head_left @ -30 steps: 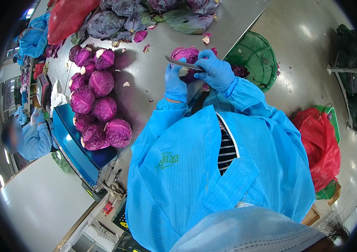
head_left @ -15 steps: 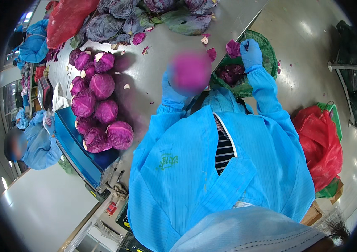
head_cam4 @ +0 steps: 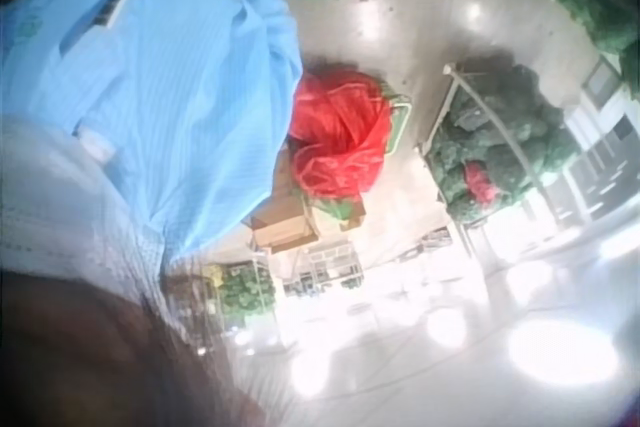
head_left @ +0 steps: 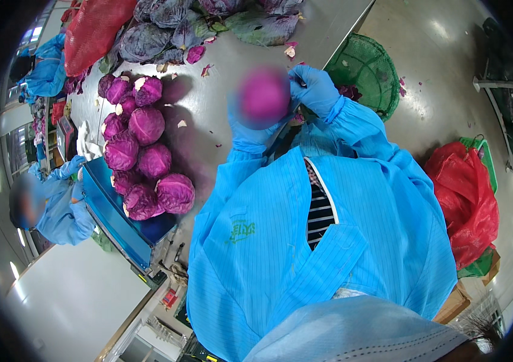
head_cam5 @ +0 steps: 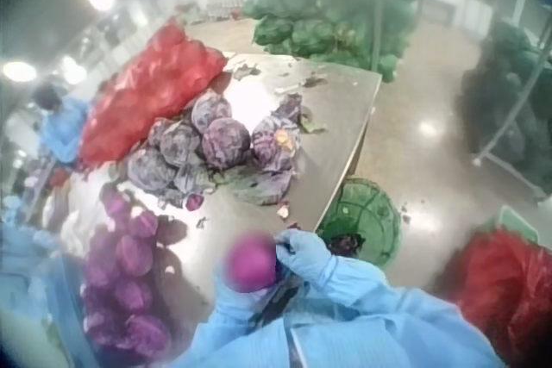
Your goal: The person trims the stems of red cabbages and removes damaged outer leaves using a knife before placing the cabbages in a pile on a stainless steel table.
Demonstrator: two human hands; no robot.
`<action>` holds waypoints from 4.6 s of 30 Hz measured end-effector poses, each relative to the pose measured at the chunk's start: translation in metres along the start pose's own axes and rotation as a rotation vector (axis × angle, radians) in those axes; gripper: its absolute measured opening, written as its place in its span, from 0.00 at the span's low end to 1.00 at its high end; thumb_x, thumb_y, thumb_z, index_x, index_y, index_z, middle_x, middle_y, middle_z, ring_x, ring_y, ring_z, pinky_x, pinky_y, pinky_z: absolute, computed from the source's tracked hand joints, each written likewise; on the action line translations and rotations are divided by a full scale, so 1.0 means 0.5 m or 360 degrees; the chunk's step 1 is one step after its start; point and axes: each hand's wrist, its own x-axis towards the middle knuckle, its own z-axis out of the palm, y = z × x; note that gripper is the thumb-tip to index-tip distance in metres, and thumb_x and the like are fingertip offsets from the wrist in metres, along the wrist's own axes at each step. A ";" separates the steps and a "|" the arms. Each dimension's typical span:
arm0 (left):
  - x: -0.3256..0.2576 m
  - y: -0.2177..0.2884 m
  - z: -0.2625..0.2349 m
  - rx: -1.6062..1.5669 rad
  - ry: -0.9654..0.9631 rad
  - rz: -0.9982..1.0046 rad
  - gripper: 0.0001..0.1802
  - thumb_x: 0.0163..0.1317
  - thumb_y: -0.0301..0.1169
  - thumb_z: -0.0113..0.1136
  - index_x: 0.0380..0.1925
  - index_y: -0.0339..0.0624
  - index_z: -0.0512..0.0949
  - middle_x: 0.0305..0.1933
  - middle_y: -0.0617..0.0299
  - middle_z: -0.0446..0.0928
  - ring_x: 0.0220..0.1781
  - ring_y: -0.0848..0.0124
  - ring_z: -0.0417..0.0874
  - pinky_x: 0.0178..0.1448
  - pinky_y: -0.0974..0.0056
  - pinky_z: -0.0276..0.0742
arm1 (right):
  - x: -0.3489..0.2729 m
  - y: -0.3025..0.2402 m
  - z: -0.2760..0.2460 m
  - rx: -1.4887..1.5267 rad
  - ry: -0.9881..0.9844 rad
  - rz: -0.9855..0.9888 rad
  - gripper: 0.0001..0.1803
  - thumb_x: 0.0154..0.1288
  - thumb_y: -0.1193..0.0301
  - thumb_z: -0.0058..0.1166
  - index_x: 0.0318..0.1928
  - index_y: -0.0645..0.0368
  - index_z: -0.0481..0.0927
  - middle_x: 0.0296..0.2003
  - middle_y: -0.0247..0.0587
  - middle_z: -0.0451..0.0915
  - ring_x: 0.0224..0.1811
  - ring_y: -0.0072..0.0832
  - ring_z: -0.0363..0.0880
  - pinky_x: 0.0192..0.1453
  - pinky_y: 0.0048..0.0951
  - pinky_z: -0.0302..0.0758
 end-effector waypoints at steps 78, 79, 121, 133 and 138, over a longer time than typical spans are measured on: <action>-0.026 -0.123 -0.051 -0.0404 0.0316 -0.0721 0.53 0.40 0.44 0.73 0.62 0.39 0.52 0.59 0.50 0.62 0.57 0.62 0.68 0.51 0.60 0.74 | -0.035 0.012 -0.014 -0.0417 0.0138 -0.0256 0.09 0.53 0.68 0.56 0.36 0.54 0.79 0.32 0.41 0.78 0.34 0.36 0.79 0.38 0.30 0.75; -0.028 -0.104 -0.056 -0.0633 0.0350 -0.1011 0.54 0.39 0.45 0.73 0.62 0.37 0.52 0.59 0.50 0.62 0.58 0.62 0.68 0.49 0.61 0.75 | -0.031 0.042 -0.050 -0.0673 0.0196 -0.0084 0.14 0.55 0.68 0.55 0.43 0.52 0.76 0.36 0.43 0.77 0.34 0.37 0.79 0.39 0.32 0.75; -0.086 -0.166 -0.039 -0.2598 0.0297 -0.0717 0.49 0.48 0.61 0.56 0.64 0.48 0.51 0.65 0.49 0.55 0.64 0.46 0.58 0.54 0.43 0.68 | -0.046 0.001 0.075 0.0552 -0.0241 0.0298 0.21 0.68 0.60 0.41 0.57 0.55 0.68 0.38 0.38 0.74 0.19 0.18 0.67 0.23 0.20 0.68; -0.118 -0.157 -0.064 -0.0593 0.0139 -0.0956 0.47 0.40 0.38 0.74 0.60 0.39 0.58 0.56 0.54 0.66 0.55 0.63 0.71 0.54 0.62 0.71 | 0.042 0.098 0.074 0.0190 -0.0355 0.0066 0.24 0.68 0.60 0.38 0.59 0.58 0.65 0.51 0.50 0.73 0.54 0.36 0.71 0.60 0.30 0.64; -0.028 -0.135 -0.074 0.0265 0.0079 -0.0058 0.59 0.29 0.39 0.77 0.63 0.40 0.53 0.64 0.49 0.56 0.65 0.56 0.58 0.67 0.60 0.57 | 0.074 0.096 0.060 -0.0429 -0.0423 -0.0160 0.24 0.68 0.61 0.36 0.62 0.56 0.61 0.51 0.54 0.71 0.52 0.44 0.71 0.57 0.33 0.67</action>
